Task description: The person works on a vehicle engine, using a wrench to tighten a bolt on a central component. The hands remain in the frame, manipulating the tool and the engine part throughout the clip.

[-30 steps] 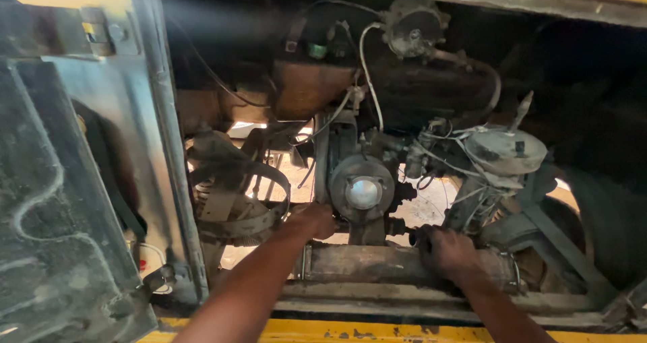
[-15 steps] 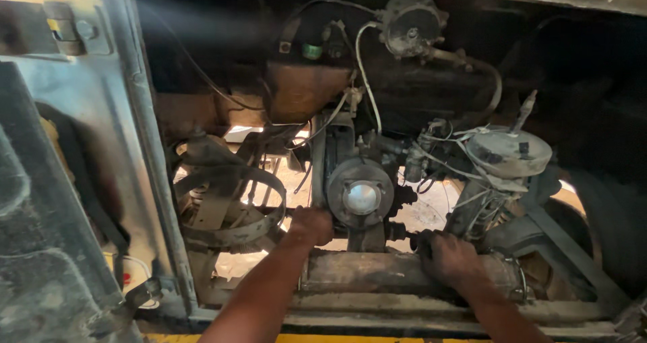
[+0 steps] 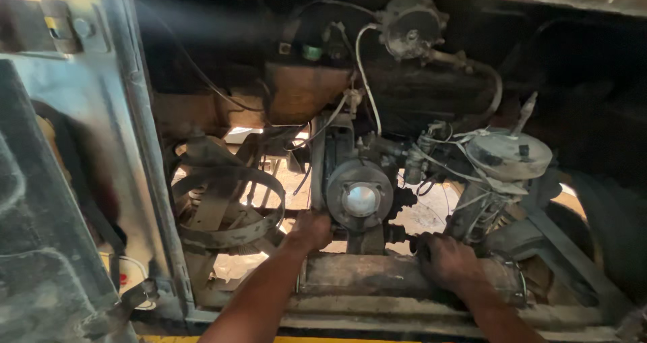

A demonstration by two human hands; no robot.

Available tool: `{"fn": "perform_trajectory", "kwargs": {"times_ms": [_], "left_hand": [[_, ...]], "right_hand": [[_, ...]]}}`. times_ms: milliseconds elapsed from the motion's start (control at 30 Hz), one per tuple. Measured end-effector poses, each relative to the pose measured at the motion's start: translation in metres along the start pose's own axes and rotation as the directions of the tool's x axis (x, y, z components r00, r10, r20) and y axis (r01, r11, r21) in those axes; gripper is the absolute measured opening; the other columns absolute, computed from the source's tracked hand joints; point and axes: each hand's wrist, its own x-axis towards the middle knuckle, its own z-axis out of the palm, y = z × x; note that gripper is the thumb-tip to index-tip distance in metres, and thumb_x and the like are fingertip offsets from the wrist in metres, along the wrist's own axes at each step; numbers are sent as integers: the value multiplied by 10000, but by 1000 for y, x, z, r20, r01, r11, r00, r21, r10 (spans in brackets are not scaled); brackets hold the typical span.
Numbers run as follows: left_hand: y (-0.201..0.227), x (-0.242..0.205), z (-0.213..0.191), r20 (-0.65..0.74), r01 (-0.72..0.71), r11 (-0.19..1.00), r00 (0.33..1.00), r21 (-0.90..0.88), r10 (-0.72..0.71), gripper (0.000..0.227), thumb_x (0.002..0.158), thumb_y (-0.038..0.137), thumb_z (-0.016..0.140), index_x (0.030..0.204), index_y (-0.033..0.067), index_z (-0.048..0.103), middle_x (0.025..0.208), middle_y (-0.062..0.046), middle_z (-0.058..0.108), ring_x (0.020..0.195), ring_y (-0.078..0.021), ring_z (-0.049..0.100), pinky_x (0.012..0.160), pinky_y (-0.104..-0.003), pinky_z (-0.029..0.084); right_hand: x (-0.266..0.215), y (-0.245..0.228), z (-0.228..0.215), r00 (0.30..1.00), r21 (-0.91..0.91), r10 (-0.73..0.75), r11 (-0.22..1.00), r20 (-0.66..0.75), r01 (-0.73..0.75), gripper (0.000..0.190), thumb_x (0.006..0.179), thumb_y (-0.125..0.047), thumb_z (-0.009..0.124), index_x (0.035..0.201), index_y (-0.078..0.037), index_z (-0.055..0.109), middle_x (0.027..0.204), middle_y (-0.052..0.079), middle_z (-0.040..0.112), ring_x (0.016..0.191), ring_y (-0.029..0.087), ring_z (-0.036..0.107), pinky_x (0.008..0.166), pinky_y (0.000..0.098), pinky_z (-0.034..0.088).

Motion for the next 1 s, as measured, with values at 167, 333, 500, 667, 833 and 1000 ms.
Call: {"fn": "perform_trajectory", "kwargs": {"times_ms": [167, 333, 500, 667, 833, 1000], "left_hand": [[16, -14, 1, 80, 52, 996, 995, 66, -57, 264, 906, 183, 595, 1075, 81, 771, 1193, -185, 721, 1169, -348, 671, 1031, -493, 481], [46, -36, -7, 42, 163, 986, 985, 34, -165, 285, 932, 190, 582, 1124, 89, 766, 1214, -169, 729, 1141, -329, 703, 935, -518, 553], [99, -34, -29, 155, 375, 925, 912, 61, -379, 347, 869, 274, 678, 1172, 126, 754, 1298, -142, 675, 1258, -317, 622, 1059, -478, 456], [137, -43, -34, 177, 534, 842, 838, -68, -517, 472, 849, 371, 713, 1227, 89, 730, 1374, -184, 623, 1313, -325, 586, 1061, -418, 469], [124, -52, -34, 149, 454, 887, 886, -87, -439, 396, 874, 304, 681, 1204, 96, 752, 1353, -179, 646, 1281, -321, 617, 1020, -416, 518], [80, -59, -27, 64, 263, 963, 964, -58, -259, 305, 893, 230, 635, 1135, 99, 767, 1244, -160, 723, 1192, -304, 682, 971, -443, 559]], "right_hand": [[-3, 16, 24, 999, -54, -19, 998, -42, 17, 308, 847, -425, 696, 1033, -179, 683, 1023, 98, 740, 959, 350, 723, 845, 500, 599], [-1, 29, 40, 1000, -93, -5, 996, 15, 7, 487, 772, -481, 763, 1128, -166, 656, 1095, 141, 698, 979, 369, 707, 855, 493, 584], [-4, 31, 38, 988, -14, -120, 993, -95, 119, 577, 714, -454, 771, 1187, -150, 637, 1140, 158, 683, 974, 398, 696, 827, 517, 578], [-2, 17, 23, 996, -46, -84, 995, 6, 84, 481, 772, -477, 727, 1149, -190, 641, 1108, 126, 700, 969, 380, 713, 839, 512, 587], [-5, 19, 26, 999, 0, -42, 999, -30, 42, 367, 832, -407, 676, 1124, -186, 665, 1093, 143, 715, 980, 397, 713, 856, 527, 581], [3, 32, 45, 1000, -92, 11, 996, -20, -13, 397, 836, -458, 675, 1079, -144, 671, 1123, 158, 706, 968, 400, 716, 866, 526, 579]]}}
